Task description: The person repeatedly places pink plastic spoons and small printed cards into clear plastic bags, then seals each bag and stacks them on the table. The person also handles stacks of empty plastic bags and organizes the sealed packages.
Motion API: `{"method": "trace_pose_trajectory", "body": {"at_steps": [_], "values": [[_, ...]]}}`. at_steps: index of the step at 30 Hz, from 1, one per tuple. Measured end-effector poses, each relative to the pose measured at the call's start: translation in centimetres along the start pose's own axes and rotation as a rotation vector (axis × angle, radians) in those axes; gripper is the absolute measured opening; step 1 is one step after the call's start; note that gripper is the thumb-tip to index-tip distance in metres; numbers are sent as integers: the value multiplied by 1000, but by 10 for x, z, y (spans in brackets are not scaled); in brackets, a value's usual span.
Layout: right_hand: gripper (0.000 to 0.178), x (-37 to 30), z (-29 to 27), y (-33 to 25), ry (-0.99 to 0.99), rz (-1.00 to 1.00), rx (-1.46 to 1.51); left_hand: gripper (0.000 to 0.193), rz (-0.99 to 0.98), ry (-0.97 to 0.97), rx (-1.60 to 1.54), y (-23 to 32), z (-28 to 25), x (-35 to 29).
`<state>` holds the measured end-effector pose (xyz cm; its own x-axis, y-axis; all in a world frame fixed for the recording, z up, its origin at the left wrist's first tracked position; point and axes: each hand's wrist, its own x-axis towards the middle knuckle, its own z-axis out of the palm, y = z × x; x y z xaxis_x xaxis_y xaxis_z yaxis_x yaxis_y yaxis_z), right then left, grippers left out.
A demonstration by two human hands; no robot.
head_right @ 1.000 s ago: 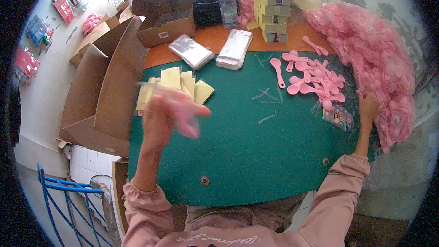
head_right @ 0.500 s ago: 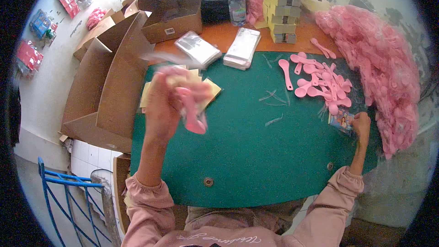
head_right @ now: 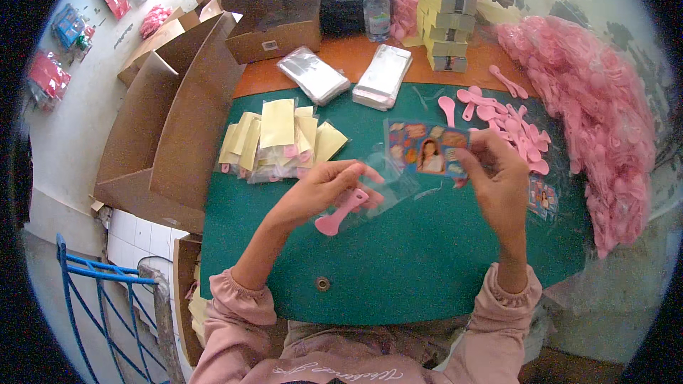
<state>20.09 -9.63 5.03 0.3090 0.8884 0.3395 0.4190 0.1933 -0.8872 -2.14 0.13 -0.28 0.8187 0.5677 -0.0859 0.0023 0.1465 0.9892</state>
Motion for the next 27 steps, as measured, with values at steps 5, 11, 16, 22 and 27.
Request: {"method": "trace_pose_trajectory", "body": {"at_steps": [5,11,16,22,27], "values": [[5,-2,10,-2,-206,72,-120,34,17,123,346,-2,-3,4],[7,-3,8,7,-219,107,-147,32,69,67,356,-9,-4,7],[11,-6,22,5,-413,106,-198,32,102,5,492,-10,2,7],[15,-9,20,10,-373,30,-270,32,45,-28,620,-4,3,5],[14,-14,20,-3,-350,55,-300,31,45,-21,649,-1,6,4]]}}
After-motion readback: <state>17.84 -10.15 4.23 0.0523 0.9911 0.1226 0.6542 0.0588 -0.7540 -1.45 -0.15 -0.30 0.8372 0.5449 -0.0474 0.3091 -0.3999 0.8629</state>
